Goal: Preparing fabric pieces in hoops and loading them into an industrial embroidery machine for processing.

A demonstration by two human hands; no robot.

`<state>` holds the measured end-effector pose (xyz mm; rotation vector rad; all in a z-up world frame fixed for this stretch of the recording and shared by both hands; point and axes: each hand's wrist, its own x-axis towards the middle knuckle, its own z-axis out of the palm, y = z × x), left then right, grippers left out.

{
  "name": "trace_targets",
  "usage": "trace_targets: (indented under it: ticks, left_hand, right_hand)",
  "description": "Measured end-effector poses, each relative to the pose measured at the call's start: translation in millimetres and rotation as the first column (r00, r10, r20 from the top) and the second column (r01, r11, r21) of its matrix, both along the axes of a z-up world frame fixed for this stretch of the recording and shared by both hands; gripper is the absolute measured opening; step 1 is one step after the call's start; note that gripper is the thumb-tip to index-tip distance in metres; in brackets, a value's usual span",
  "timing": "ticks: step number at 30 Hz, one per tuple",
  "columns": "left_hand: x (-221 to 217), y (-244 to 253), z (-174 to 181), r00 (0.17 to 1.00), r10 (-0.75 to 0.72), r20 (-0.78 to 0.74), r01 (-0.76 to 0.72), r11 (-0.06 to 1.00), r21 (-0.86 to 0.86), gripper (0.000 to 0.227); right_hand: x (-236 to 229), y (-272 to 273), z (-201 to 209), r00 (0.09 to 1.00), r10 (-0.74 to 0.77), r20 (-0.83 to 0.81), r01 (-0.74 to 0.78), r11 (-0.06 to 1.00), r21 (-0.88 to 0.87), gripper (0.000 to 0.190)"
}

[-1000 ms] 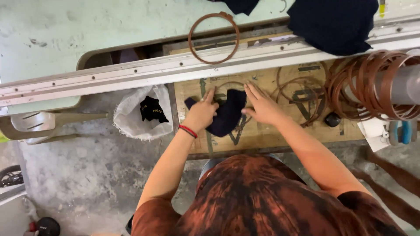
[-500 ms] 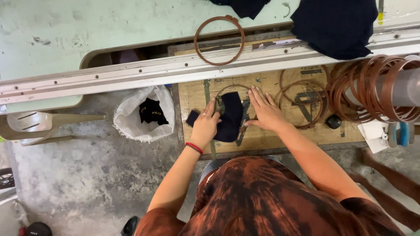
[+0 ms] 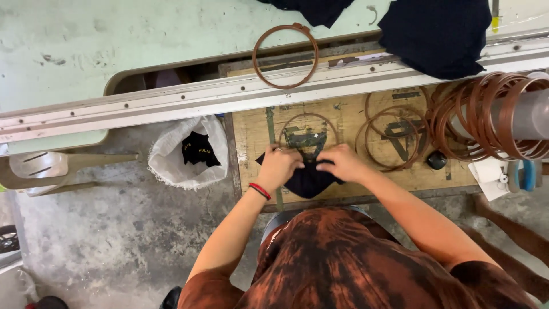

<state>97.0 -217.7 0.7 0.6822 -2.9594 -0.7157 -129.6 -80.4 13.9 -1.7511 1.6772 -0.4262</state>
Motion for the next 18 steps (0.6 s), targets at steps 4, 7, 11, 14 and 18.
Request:
trace_targets:
  ticks: [4,7,11,14,18]
  left_hand:
    - [-20.2,-24.0,-16.3,0.993,0.081,0.082,-0.072,0.992,-0.100,0.019]
    - [-37.3,-39.3,-32.0,0.990,0.118,0.078,-0.105,0.982,-0.155,0.021]
    - [-45.1,-39.2,-14.2,0.981,0.122,0.154,-0.112,0.991,-0.067,0.015]
    - [-40.4,-33.2,-22.7,0.980,0.141,0.142,-0.141,0.990,-0.008,0.015]
    - [-37.6,-22.7,2.5,0.984,0.174,0.038,-0.169,0.980,-0.108,0.023]
  right_hand:
    - [-11.6,-25.3,-17.0,0.971,-0.158,-0.178,0.181,0.977,0.117,0.034]
    - [-20.0,-50.1,-36.2,0.959,-0.177,-0.220,0.224,0.951,0.212,0.034]
    - [-18.0,-62.8,-18.8,0.965,-0.155,-0.212,0.209,0.942,0.263,0.030]
    - [-21.2,-65.6,-23.1,0.968,-0.123,-0.219,0.189,0.931,0.311,0.031]
    - [-21.4,-66.5,-26.2,0.964,-0.149,-0.222,0.209,0.938,0.278,0.031]
